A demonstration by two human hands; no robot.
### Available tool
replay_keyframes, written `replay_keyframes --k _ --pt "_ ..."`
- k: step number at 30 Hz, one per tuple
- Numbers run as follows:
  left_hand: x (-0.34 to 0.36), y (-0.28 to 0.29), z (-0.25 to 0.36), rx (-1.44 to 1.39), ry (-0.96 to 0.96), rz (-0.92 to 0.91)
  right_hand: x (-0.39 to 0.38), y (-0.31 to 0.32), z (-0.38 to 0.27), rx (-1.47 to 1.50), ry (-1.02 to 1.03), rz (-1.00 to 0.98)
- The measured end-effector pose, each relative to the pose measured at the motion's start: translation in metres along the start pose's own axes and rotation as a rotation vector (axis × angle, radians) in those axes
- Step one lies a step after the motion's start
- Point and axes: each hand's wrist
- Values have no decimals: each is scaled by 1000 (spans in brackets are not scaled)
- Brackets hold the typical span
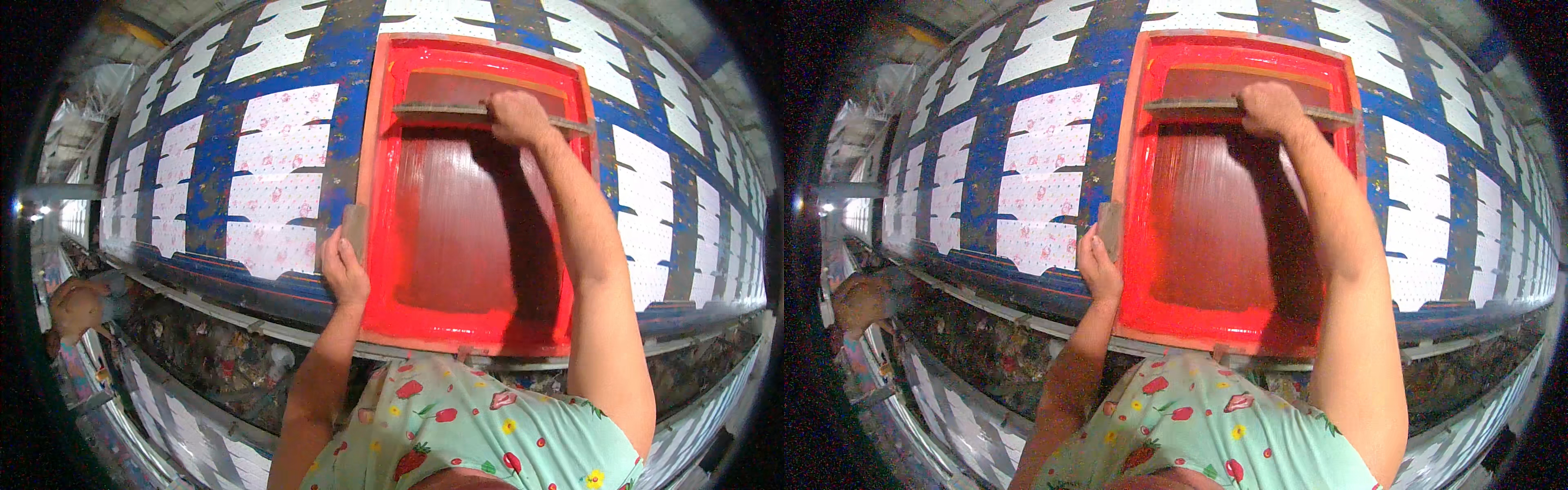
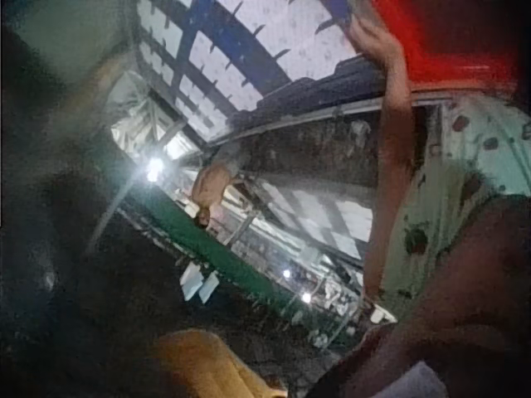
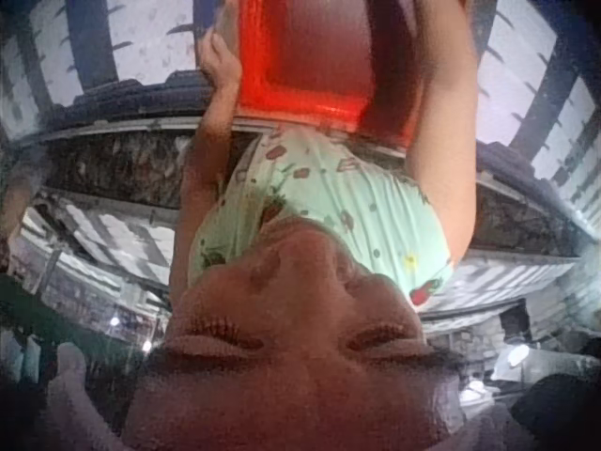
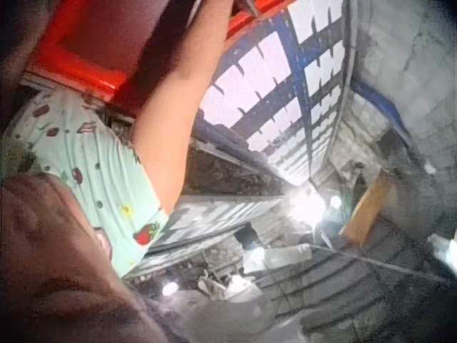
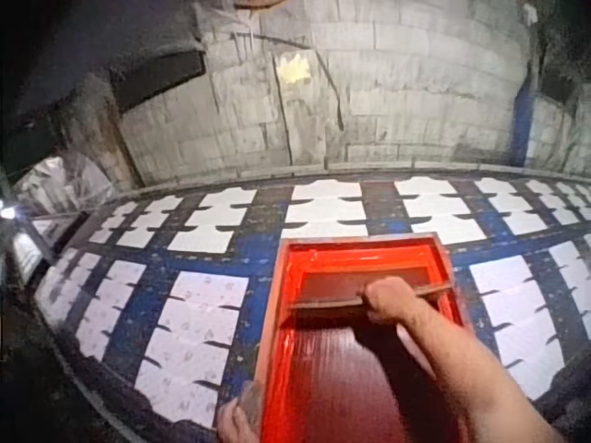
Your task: The person uses a squeegee to pull red ink across a red screen-printing frame placed over white paper sheets on a workbench. The person repeatedly repositions the frame and pulls the squeegee to transfer ink onto the paper.
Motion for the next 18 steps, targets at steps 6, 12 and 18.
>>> replay_keyframes --k 6,12,18 --pt "4 -2 1 -162 -3 27 -124 1 -88 60 3 -7" --pt "3 -4 -7 -247 -65 75 -247 -4 -177 137 -16 35" --pt "7 -10 -9 -322 -30 47 -336 -6 -247 153 -63 17"
Point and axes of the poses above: each hand's wrist, its own x-axis towards the middle knuckle, its own y-axis out of the back of the hand, z = x × y, and after that the axes turned 4 degrees about -x, right-handed
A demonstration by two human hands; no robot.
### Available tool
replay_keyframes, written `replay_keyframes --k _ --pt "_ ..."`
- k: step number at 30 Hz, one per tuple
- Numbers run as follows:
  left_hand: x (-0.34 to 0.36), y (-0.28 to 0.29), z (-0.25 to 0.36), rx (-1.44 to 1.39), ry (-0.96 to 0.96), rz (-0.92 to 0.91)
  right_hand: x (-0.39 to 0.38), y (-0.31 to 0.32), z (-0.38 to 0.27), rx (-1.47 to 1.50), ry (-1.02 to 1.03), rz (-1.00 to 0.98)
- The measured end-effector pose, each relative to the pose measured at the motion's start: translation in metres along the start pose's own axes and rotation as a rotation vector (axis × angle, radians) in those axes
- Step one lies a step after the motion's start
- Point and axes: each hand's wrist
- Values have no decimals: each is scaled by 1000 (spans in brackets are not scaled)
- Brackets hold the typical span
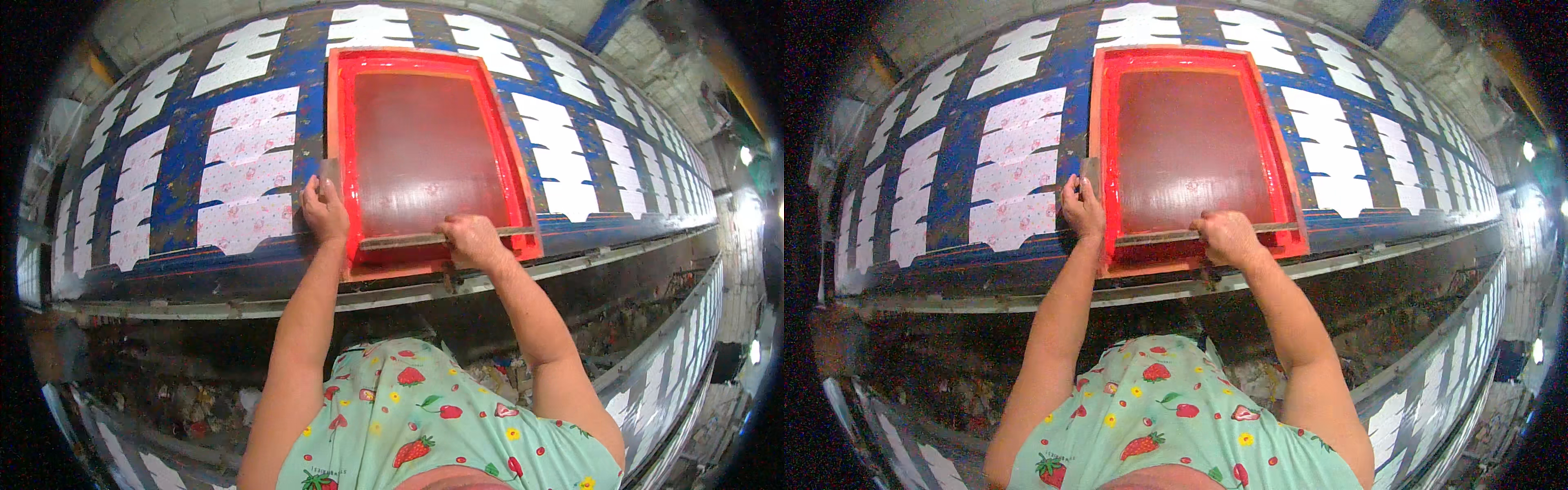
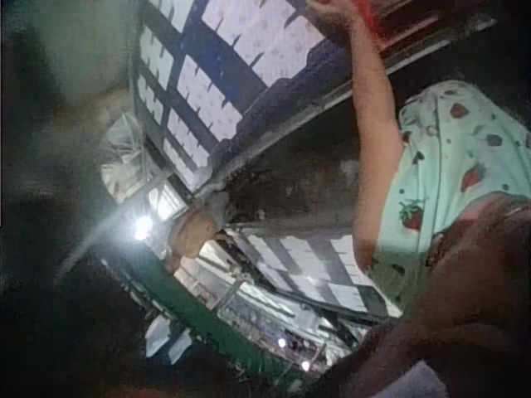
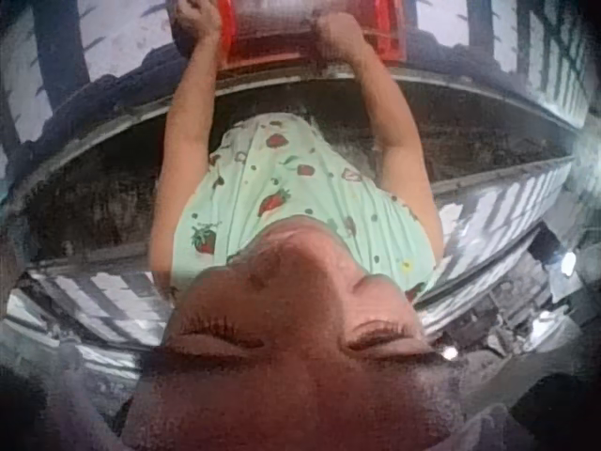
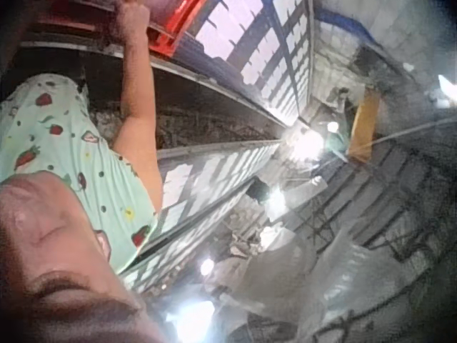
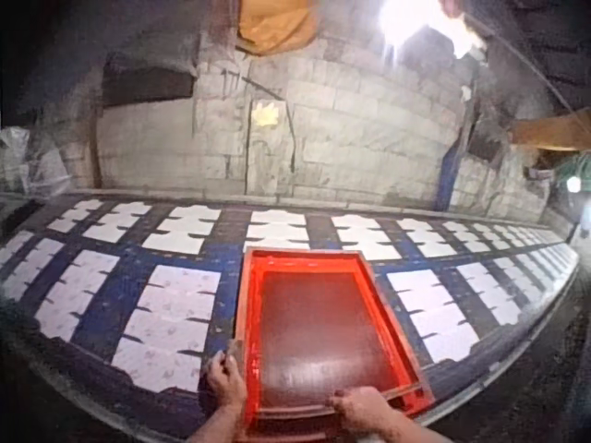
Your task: The person uses a squeegee to pull red ink across a red screen-printing frame placed over white paper sheets on a workbench. The person repeatedly repositions the frame and pulls the squeegee to transfer ink onto the paper.
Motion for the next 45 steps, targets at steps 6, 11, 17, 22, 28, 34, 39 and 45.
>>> replay_keyframes --k 6,11,17,22,28,34,39,45 --pt "1 -2 7 220 -43 -23 -38 -10 -26 32 28 123" --pt "1 -3 9 370 -2 -61 -56 -12 -21 161 108 176" --pt "4 -2 6 394 55 -58 -97 1 22 430 192 221" --pt "8 0 5 432 77 -66 -147 -13 104 535 -94 579" --pt "9 -1 3 529 100 -38 -154 -33 182 420 -397 655" --pt "14 2 -5 418 122 -65 -128 -57 204 478 -549 519" --pt "15 -2 -12 455 131 -43 -108 -57 201 415 -624 440" --pt "7 1 2 418 148 -62 -99 -61 206 415 -588 486"
Point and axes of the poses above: each hand's wrist, its own x-axis towards the middle knuckle, its own y-axis out of the back of the hand, z = x × y, and after that the axes turned 4 degrees about -x, right-handed
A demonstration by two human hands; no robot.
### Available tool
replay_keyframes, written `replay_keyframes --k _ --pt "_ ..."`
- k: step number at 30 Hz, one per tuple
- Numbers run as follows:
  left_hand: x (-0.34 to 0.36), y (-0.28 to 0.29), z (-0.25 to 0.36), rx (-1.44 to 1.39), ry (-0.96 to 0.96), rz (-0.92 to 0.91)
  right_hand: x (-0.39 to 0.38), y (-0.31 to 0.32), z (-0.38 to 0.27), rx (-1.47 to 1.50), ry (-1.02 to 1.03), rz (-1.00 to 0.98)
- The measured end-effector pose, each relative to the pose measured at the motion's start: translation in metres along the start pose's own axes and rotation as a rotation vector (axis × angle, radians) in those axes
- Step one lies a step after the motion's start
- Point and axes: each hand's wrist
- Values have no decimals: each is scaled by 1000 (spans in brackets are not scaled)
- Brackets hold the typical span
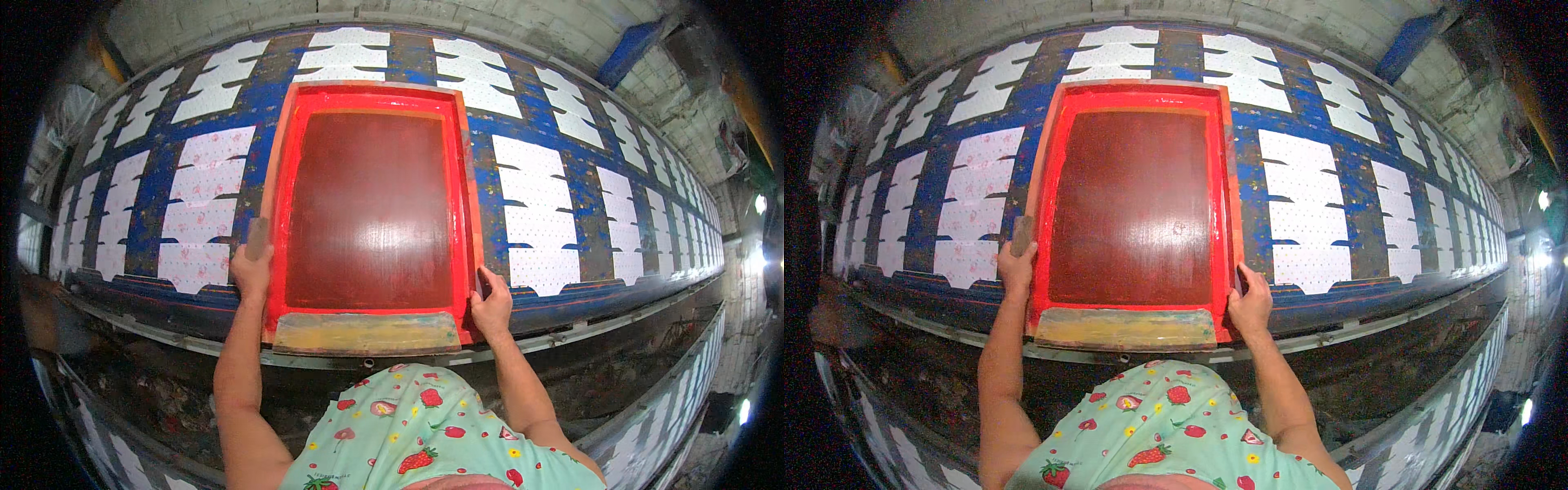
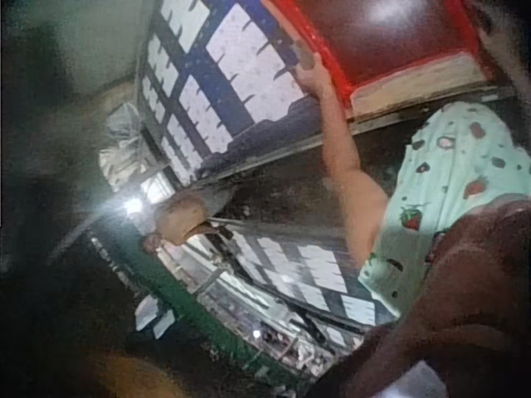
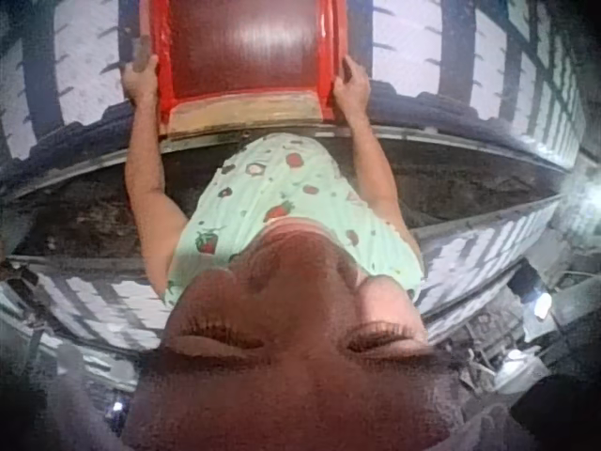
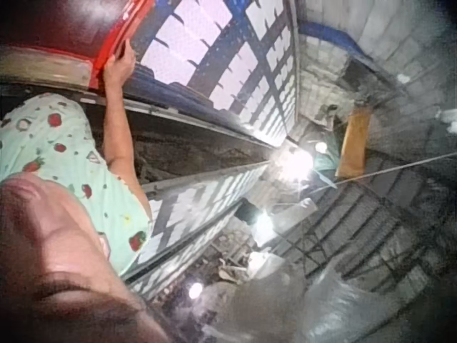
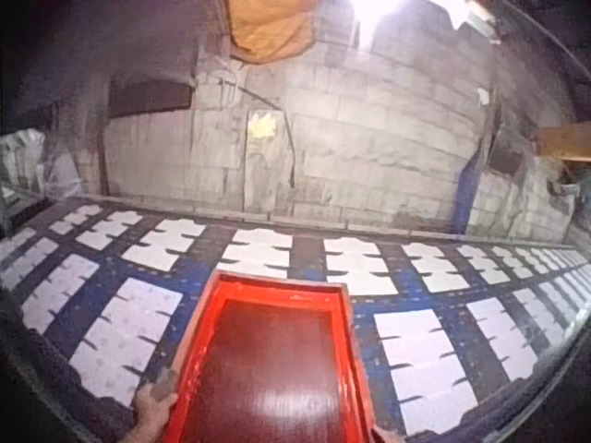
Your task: The person uses a squeegee to pull red ink across a red screen-printing frame placed over white paper sheets on a workbench. The person repeatedly repositions the frame and pulls the squeegee to transfer ink onto the paper.
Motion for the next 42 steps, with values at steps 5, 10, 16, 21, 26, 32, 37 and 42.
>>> replay_keyframes --k 5,10,16,21,26,32,37,42 --pt "-1 5 7 -71 52 -58 2 7 -9 70 -88 13" --pt "7 9 12 -308 161 -102 12 40 -26 145 -6 88" --pt "-8 -10 60 -298 124 -144 36 80 7 70 -1 127" --pt "-56 -72 116 -428 113 -122 53 115 88 93 -54 161" --pt "-130 -149 174 -358 63 -96 64 153 196 69 -195 135" --pt "-223 -227 234 -395 43 -87 66 203 311 80 -221 138" --pt "-273 -268 260 -307 85 -66 71 233 376 127 -176 147" --pt "-295 -289 279 -351 52 -72 72 243 415 206 -209 139"
Point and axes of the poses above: each hand's wrist, its own x-axis towards the middle knuckle, its own y-axis out of the back of the hand, z = x × y, and after that the axes turned 4 degrees about -x, right-handed
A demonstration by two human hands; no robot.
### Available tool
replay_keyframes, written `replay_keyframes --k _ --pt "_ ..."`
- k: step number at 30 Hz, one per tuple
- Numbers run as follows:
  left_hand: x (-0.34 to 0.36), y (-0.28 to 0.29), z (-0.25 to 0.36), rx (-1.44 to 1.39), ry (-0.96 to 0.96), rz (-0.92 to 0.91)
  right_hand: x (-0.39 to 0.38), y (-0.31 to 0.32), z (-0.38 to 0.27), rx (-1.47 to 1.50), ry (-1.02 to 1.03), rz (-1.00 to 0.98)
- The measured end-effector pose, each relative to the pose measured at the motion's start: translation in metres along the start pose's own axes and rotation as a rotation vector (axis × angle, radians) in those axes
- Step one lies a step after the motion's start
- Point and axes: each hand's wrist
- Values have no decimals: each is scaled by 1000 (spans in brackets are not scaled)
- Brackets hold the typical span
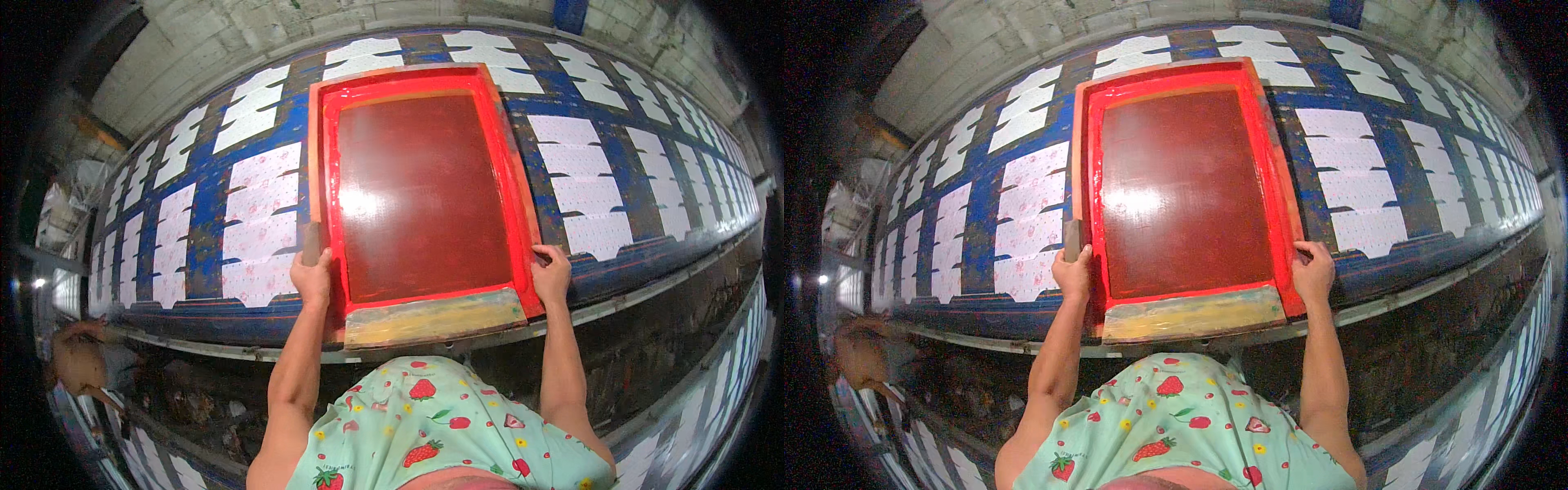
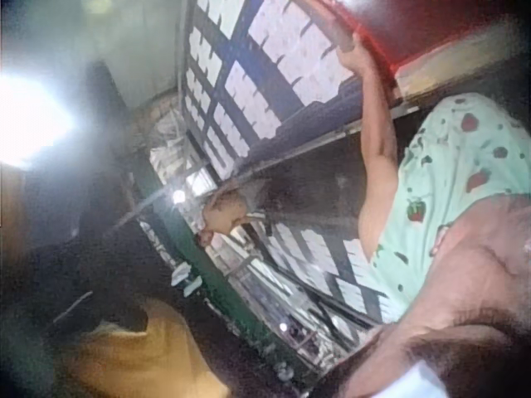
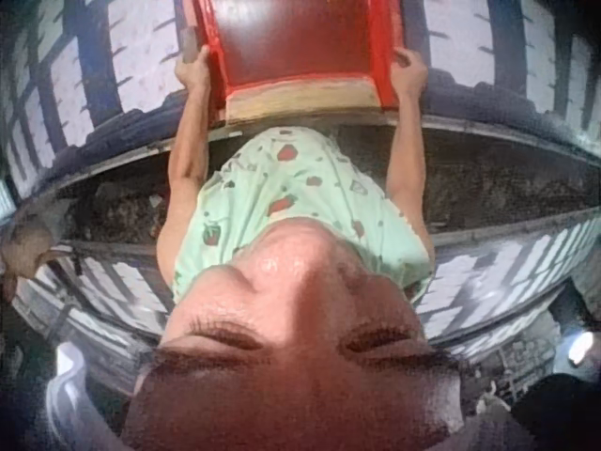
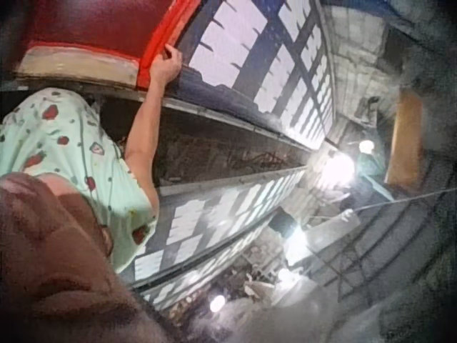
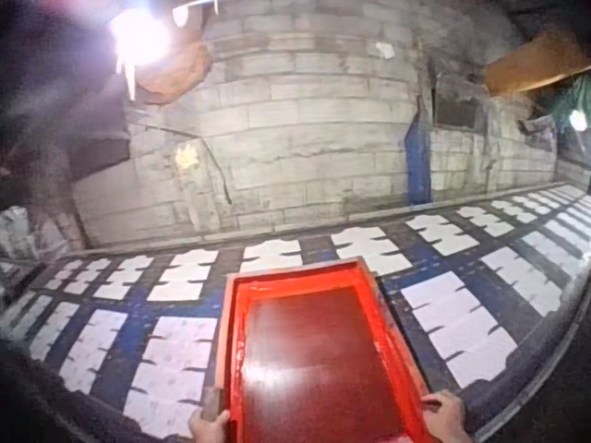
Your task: The person uses a squeegee to pull red ink across a red screen-printing frame placed over white paper sheets on a workbench. The person repeatedly repositions the frame and pulls the squeegee to transfer ink onto the paper.
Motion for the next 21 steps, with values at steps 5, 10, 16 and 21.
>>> replay_keyframes --k 5,10,16,21 --pt "-9 -14 4 85 2 8 7 10 22 -21 51 -34" --pt "-12 -17 7 172 -29 45 6 15 13 -86 121 -78" --pt "-15 -19 17 262 -17 24 -49 29 -70 -324 639 -277" --pt "-15 -18 15 269 -39 14 -99 2 -136 -257 851 -676"
Point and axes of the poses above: each hand's wrist, its own x-axis towards the middle knuckle, its own y-axis out of the back of the hand, z = x × y, and after that the axes turned 4 degrees about -x, right-handed
